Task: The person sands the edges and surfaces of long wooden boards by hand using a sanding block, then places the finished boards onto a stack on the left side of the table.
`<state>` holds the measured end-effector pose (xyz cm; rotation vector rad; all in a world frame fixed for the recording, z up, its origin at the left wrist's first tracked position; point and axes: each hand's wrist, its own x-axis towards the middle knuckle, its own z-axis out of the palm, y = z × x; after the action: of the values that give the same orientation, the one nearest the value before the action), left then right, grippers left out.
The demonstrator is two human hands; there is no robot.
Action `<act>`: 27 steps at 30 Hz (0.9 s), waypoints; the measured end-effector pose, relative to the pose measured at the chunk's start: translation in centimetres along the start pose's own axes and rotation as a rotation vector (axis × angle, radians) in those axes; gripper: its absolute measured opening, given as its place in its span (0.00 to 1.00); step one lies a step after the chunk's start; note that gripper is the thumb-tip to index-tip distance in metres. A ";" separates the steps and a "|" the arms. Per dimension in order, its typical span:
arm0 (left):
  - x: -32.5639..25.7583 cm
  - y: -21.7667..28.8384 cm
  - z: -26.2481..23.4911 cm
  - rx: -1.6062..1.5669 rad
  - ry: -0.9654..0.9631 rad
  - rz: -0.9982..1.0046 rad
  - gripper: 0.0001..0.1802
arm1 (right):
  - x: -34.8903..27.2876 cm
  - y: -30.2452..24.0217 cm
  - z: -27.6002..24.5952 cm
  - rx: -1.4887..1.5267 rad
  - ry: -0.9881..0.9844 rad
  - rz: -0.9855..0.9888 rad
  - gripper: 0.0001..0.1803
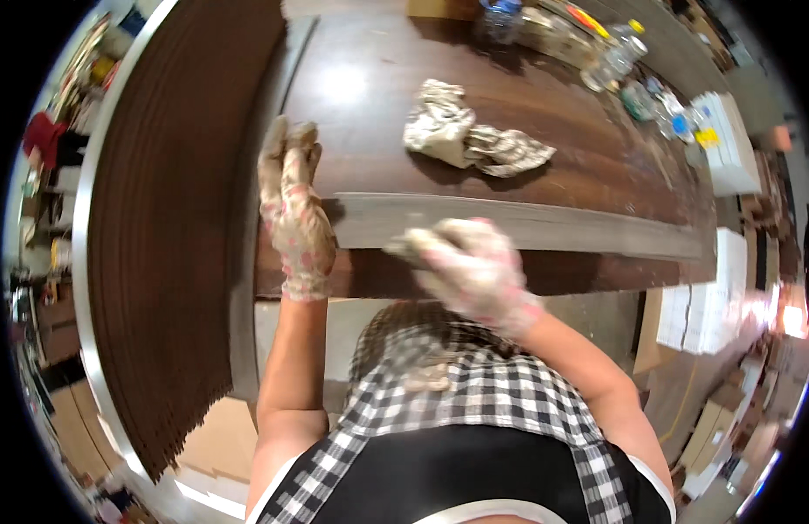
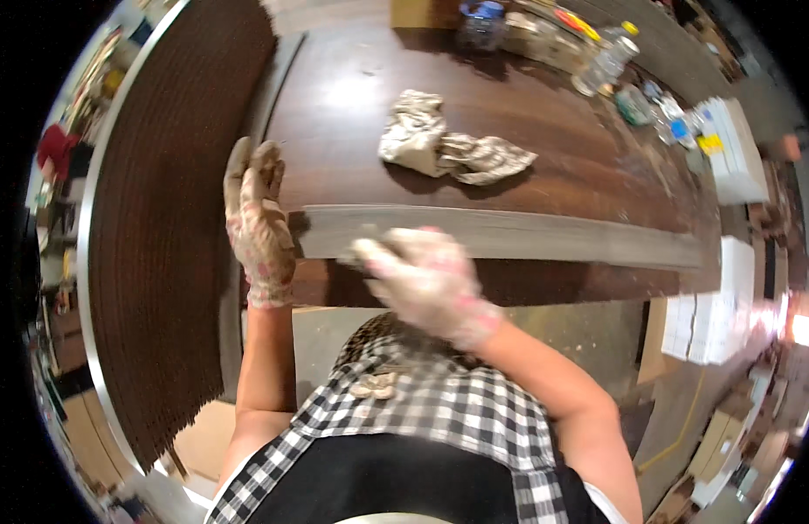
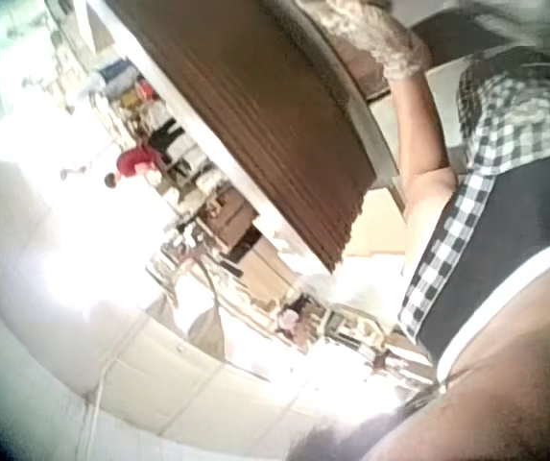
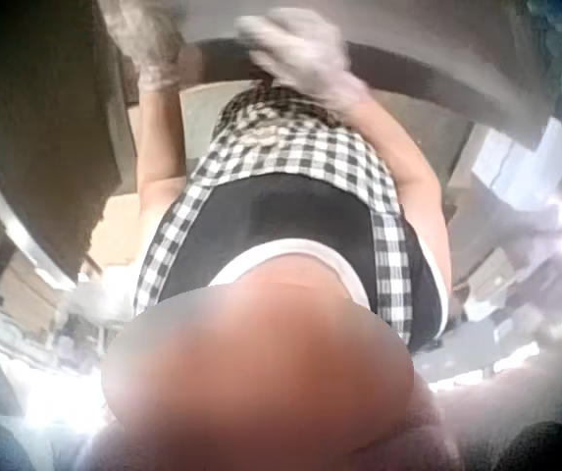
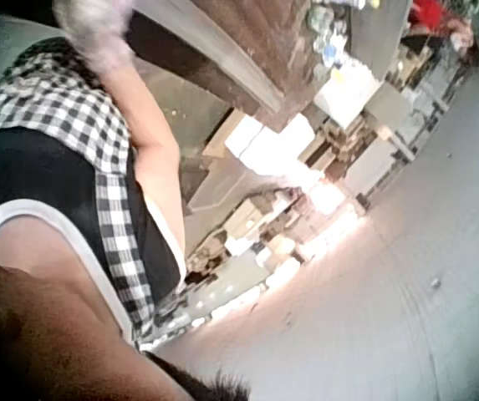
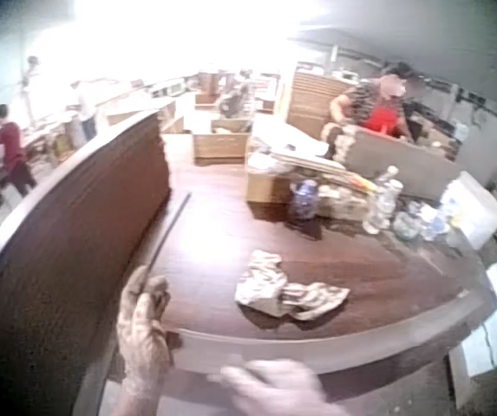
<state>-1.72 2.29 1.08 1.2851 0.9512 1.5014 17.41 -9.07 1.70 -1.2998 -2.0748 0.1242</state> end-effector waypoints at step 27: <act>-8.0 0.7 19.7 1.007 -0.945 0.387 0.47 | -37.1 31.9 -35.8 -0.635 0.567 1.044 0.24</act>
<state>17.95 -5.64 2.60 2.6693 0.8039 0.3891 72.89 -33.23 -2.23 -2.3502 -0.8129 -0.4360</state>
